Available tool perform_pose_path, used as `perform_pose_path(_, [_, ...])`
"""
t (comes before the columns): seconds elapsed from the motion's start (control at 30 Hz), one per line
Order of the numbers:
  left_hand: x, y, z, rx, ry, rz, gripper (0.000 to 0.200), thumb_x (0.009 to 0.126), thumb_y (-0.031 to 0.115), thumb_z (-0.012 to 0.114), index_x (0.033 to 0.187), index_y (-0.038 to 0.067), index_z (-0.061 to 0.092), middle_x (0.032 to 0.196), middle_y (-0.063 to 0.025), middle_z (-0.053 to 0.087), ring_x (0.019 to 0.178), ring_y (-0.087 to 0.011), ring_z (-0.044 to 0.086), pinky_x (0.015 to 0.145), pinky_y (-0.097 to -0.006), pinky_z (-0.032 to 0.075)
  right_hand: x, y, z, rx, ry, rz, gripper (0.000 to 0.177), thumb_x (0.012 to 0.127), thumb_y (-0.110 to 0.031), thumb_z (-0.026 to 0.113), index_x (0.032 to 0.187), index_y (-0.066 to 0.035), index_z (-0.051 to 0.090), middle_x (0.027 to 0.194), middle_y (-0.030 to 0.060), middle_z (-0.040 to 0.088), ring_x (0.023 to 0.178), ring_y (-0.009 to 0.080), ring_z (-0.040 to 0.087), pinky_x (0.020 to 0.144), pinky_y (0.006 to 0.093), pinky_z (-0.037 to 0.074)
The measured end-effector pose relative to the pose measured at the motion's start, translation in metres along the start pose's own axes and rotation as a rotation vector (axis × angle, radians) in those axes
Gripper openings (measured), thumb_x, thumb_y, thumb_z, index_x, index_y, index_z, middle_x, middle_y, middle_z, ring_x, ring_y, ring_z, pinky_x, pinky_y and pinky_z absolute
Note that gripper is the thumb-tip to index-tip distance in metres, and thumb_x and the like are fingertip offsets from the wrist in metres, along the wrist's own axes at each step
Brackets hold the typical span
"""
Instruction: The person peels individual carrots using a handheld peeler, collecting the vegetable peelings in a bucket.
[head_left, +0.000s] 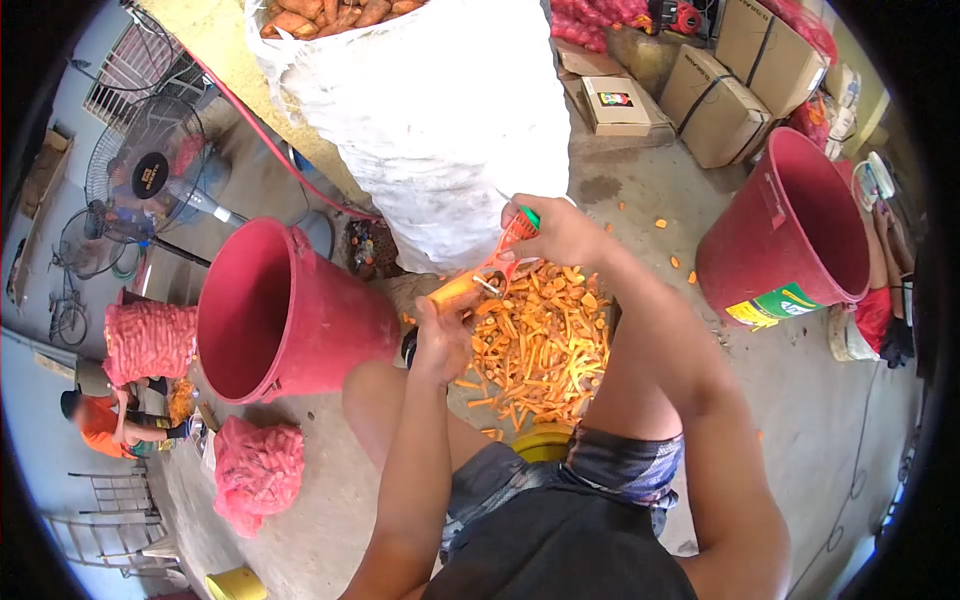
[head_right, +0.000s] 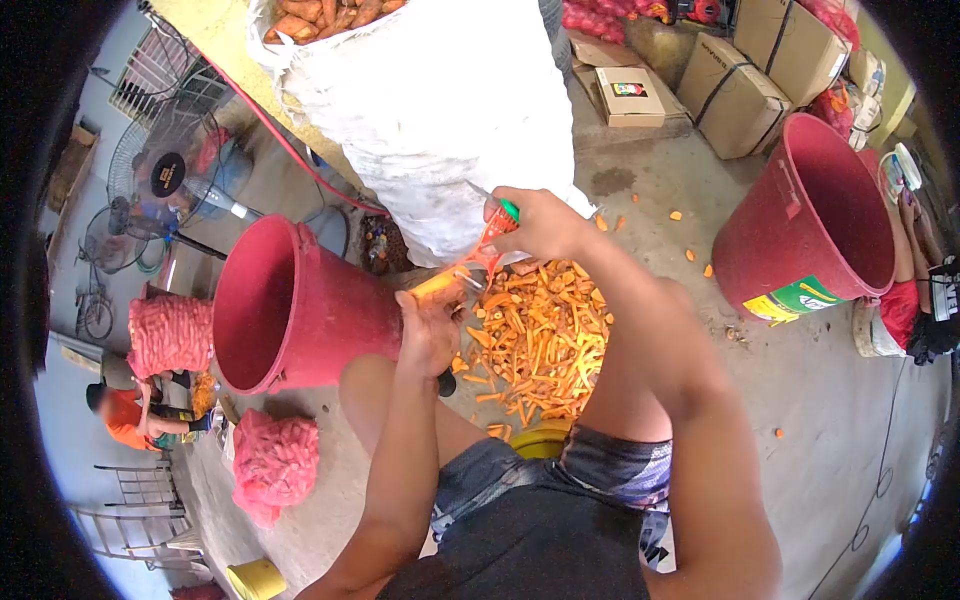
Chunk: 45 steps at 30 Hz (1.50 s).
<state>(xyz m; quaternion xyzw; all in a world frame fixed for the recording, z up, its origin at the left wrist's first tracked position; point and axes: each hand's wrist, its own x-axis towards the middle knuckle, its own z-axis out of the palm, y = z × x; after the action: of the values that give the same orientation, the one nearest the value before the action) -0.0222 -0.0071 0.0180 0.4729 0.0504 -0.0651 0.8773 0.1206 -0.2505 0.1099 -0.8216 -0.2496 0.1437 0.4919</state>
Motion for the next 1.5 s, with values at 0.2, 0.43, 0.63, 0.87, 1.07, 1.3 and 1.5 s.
perform_pose_path(0.2, [0.008, 0.000, 0.002, 0.053, -0.134, 0.027, 0.099, 0.087, 0.033, 0.086, 0.163, 0.004, 0.028, 0.151, -0.0073, 0.051, 0.137, -0.0198, 0.052, 0.113, -0.0365, 0.043, 0.000, 0.030, 0.004, 0.240, -0.084, -0.010, 0.041, 0.082, -0.014, 0.091, 0.112, -0.008, 0.064, 0.089, 0.0005, 0.069, 0.081, 0.0120, 0.063, 0.073, 0.0302, 0.053])
perform_pose_path(0.43, [0.009, -0.003, 0.019, 0.171, -0.045, 0.029, 0.107, 0.068, 0.003, 0.095, 0.154, 0.003, 0.031, 0.148, -0.0105, 0.048, 0.140, -0.0245, 0.050, 0.121, -0.0412, 0.041, -0.005, 0.029, 0.022, 0.240, -0.213, -0.047, 0.045, 0.079, -0.014, 0.093, 0.113, -0.011, 0.063, 0.101, -0.0010, 0.065, 0.099, 0.0131, 0.060, 0.091, 0.0313, 0.049])
perform_pose_path(0.63, [0.002, -0.002, 0.018, 0.255, -0.099, 0.050, 0.108, 0.066, 0.011, 0.098, 0.152, 0.002, 0.034, 0.144, -0.0100, 0.049, 0.141, -0.0244, 0.049, 0.123, -0.0417, 0.040, 0.001, 0.037, 0.021, 0.125, -0.161, -0.049, 0.044, 0.080, -0.017, 0.092, 0.113, -0.011, 0.063, 0.100, 0.0014, 0.068, 0.097, 0.0146, 0.061, 0.087, 0.0345, 0.051])
perform_pose_path(0.87, [0.000, 0.000, 0.014, 0.043, -0.216, 0.092, 0.113, 0.073, 0.033, 0.097, 0.159, 0.001, 0.030, 0.150, -0.0114, 0.046, 0.141, -0.0243, 0.049, 0.122, -0.0411, 0.038, 0.016, 0.064, 0.005, -0.001, 0.135, 0.107, 0.049, 0.079, -0.027, 0.094, 0.115, -0.010, 0.065, 0.090, 0.0062, 0.070, 0.086, 0.0215, 0.066, 0.082, 0.0369, 0.054])
perform_pose_path(1.07, [0.002, -0.006, 0.022, 0.074, -0.054, 0.108, 0.115, 0.075, 0.035, 0.097, 0.160, 0.000, 0.027, 0.151, -0.0119, 0.045, 0.143, -0.0250, 0.047, 0.123, -0.0410, 0.038, -0.002, 0.027, 0.027, 0.197, -0.108, -0.046, 0.045, 0.080, -0.013, 0.093, 0.114, -0.010, 0.064, 0.101, 0.0016, 0.069, 0.100, 0.0138, 0.062, 0.093, 0.0329, 0.052])
perform_pose_path(1.3, [0.001, -0.008, 0.020, 0.110, -0.147, 0.072, 0.114, 0.074, 0.039, 0.097, 0.158, 0.001, 0.029, 0.145, -0.0105, 0.052, 0.138, -0.0239, 0.052, 0.121, -0.0398, 0.039, 0.001, 0.040, 0.018, 0.093, -0.034, -0.108, 0.045, 0.079, -0.016, 0.093, 0.113, -0.009, 0.065, 0.100, 0.0033, 0.070, 0.096, 0.0133, 0.063, 0.087, 0.0327, 0.053])
perform_pose_path(1.5, [0.000, -0.004, 0.027, -0.090, -0.141, 0.110, 0.112, 0.075, 0.040, 0.096, 0.157, 0.002, 0.029, 0.146, -0.0095, 0.049, 0.136, -0.0233, 0.051, 0.121, -0.0386, 0.038, 0.009, 0.042, 0.008, 0.238, 0.040, 0.119, 0.045, 0.080, -0.016, 0.092, 0.114, -0.009, 0.065, 0.097, 0.0025, 0.070, 0.093, 0.0132, 0.063, 0.084, 0.0331, 0.053])
